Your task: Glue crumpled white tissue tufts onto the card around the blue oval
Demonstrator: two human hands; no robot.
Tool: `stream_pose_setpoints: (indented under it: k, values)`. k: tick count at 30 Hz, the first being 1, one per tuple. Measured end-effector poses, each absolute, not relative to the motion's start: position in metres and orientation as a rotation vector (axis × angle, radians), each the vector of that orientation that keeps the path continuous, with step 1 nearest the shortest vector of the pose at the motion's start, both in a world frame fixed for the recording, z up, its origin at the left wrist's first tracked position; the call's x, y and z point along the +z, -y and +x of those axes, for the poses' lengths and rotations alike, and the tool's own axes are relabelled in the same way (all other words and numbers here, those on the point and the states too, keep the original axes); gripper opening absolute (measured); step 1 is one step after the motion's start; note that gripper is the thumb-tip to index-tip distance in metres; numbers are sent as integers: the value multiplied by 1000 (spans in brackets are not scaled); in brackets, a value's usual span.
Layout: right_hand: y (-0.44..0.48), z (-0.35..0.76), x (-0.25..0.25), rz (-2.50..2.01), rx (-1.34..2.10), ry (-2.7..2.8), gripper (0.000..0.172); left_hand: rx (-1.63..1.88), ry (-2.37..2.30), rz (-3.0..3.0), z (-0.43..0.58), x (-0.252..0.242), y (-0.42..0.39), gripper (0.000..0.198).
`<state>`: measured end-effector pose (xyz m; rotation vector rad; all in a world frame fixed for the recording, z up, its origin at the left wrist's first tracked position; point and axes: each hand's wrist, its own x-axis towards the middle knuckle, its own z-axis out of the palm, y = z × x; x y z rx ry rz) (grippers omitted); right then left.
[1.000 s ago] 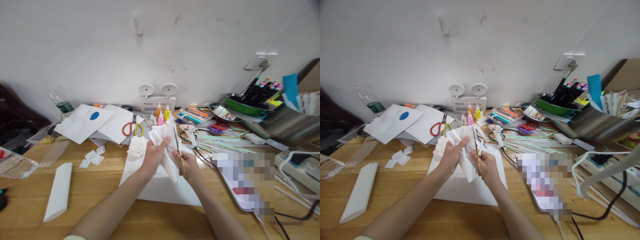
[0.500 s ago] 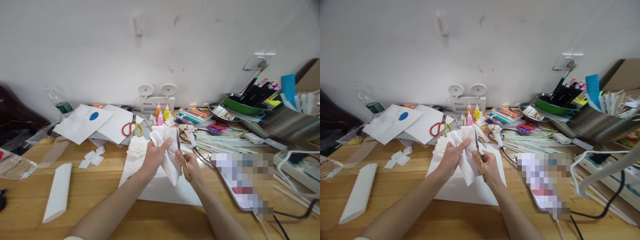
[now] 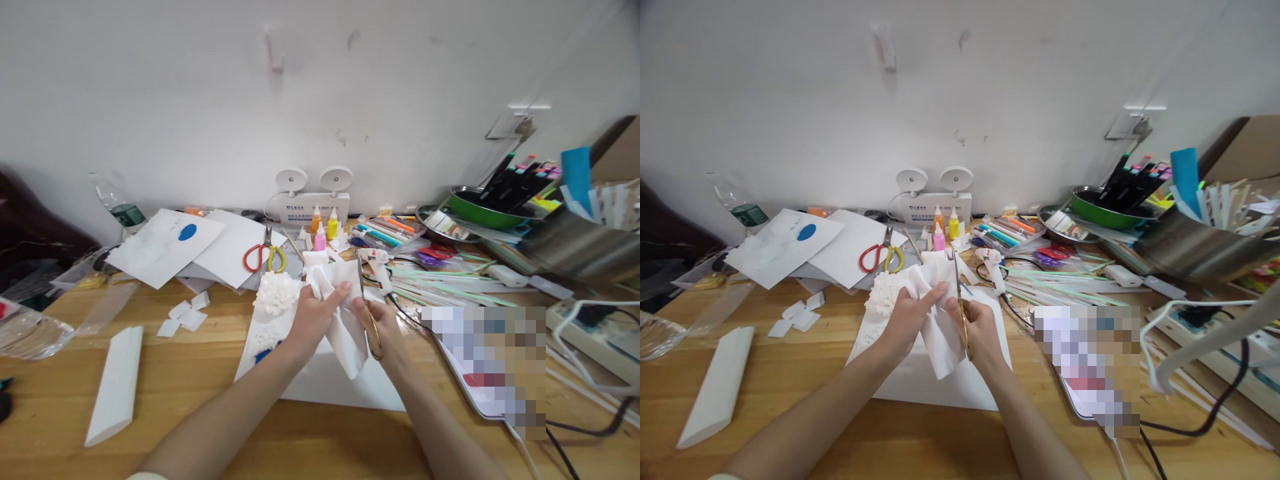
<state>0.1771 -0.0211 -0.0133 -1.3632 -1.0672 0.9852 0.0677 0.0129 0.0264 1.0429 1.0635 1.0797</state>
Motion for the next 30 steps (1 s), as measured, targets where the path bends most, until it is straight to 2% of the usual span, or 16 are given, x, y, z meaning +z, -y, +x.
stream_pose_setpoints:
  k: [20,30]
  values:
    - [20,177,-10,-1369,941,1089,44,1102,-1077,1037,68,27,-15,32]
    - [15,181,-12,-1299,1081,944,48,1130,-1035,1038,62,25,-27,31]
